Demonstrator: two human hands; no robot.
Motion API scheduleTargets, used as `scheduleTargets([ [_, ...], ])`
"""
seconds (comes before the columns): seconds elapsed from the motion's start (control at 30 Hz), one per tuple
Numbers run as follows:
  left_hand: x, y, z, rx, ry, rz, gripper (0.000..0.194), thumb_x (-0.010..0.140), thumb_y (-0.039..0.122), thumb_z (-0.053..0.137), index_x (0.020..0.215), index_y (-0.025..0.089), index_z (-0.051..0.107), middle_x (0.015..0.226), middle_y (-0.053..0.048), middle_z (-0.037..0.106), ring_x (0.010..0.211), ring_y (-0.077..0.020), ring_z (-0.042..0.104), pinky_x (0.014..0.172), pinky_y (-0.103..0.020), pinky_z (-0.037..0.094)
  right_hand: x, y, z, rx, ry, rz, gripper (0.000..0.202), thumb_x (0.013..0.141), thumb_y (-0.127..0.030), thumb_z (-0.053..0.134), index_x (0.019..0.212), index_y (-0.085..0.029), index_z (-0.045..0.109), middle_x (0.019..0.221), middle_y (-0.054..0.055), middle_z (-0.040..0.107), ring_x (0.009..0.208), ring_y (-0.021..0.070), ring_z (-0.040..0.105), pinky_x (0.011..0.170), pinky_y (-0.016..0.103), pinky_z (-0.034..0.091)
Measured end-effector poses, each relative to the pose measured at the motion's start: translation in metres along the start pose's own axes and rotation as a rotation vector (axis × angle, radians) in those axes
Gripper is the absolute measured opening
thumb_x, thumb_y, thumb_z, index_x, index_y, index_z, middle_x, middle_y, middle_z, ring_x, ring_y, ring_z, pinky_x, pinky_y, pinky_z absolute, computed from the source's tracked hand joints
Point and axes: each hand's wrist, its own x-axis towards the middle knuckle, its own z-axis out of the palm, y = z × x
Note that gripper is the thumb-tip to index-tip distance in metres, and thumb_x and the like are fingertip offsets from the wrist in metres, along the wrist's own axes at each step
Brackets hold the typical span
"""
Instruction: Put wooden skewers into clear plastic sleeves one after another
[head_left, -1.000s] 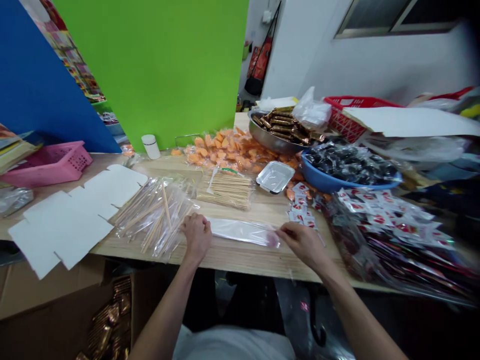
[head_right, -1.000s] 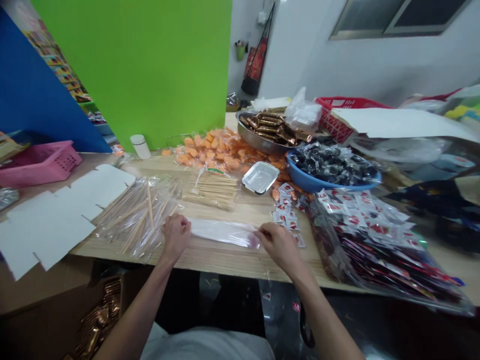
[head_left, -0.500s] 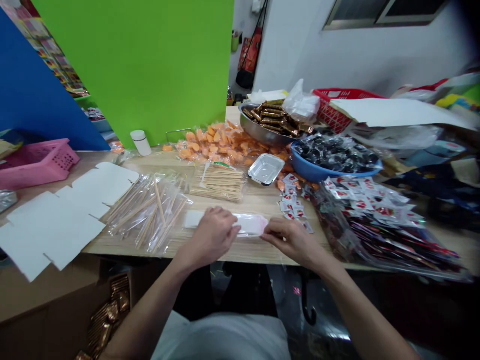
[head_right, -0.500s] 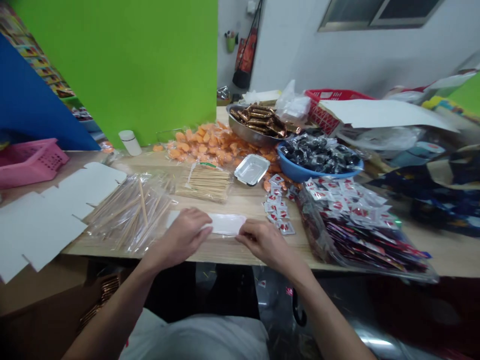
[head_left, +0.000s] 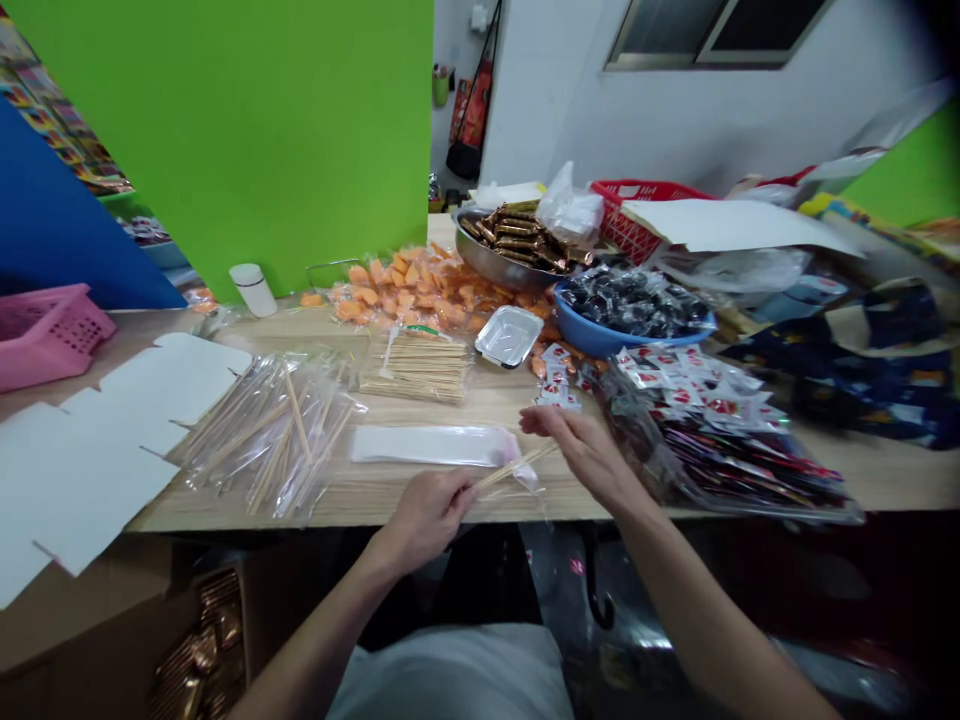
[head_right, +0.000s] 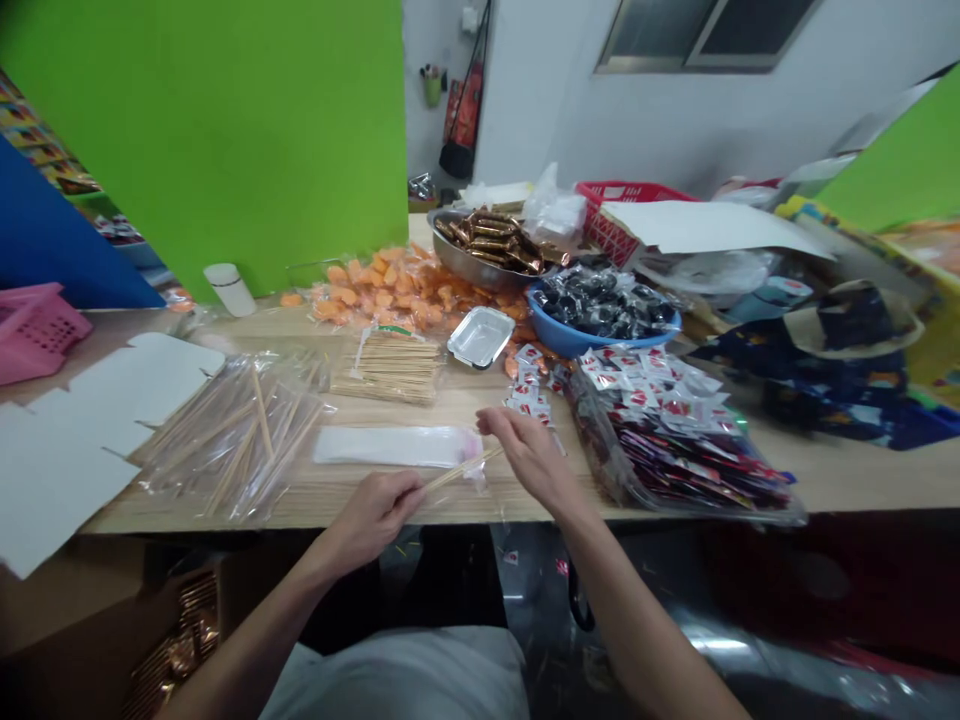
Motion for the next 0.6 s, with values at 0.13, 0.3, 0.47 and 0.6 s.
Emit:
scheduleTargets([
  [0.13,0.003,0.000,0.010,-0.068,0.035,-0.001,0.024,0.086,0.022,0.042,0.067,0.015,0.055,0.063,0.000,0.057,0.058,-0.0118,0.048,0.056,-0.021,0.031,-0.015,-0.023,0.030,0.042,-0.188,-0.053,0.039,0.091,-0.041,0.033,0.101,-0.018,0.063,0.104,0.008,0.067,0.101,0.0211,0.059,0.092,0.036,0.042],
  [0.3,0.005,0.001,0.014,-0.251,0.081,0.035,0.027,0.088,0.027,0.040,0.073,0.014,0.058,0.072,-0.003,0.063,0.065,-0.0135,0.053,0.060,-0.022,0.037,-0.028,-0.032,0.047,0.115,-0.278,-0.146,0.034,0.087,-0.038,0.045,0.115,-0.021,0.055,0.120,0.008,0.058,0.113,0.0211,0.051,0.098,0.037,0.038],
  [0.47,0.001,0.000,0.012,-0.310,0.110,-0.066,0.031,0.086,0.027,0.042,0.059,0.015,0.051,0.054,0.003,0.052,0.052,-0.0095,0.045,0.053,-0.021,0.033,-0.028,-0.009,0.037,0.310,-0.116,0.037,0.038,0.073,-0.039,0.064,0.104,-0.019,0.054,0.091,0.006,0.064,0.082,0.0190,0.062,0.074,0.034,0.050],
  [0.6,-0.001,-0.001,0.016,-0.463,0.054,-0.069,0.024,0.085,0.025,0.045,0.066,0.014,0.056,0.061,0.001,0.056,0.059,-0.0103,0.051,0.055,-0.020,0.037,-0.035,-0.009,0.038,0.360,-0.067,0.006,0.022,0.076,-0.033,0.061,0.092,-0.019,0.054,0.068,-0.001,0.059,0.066,0.0147,0.059,0.065,0.029,0.047],
])
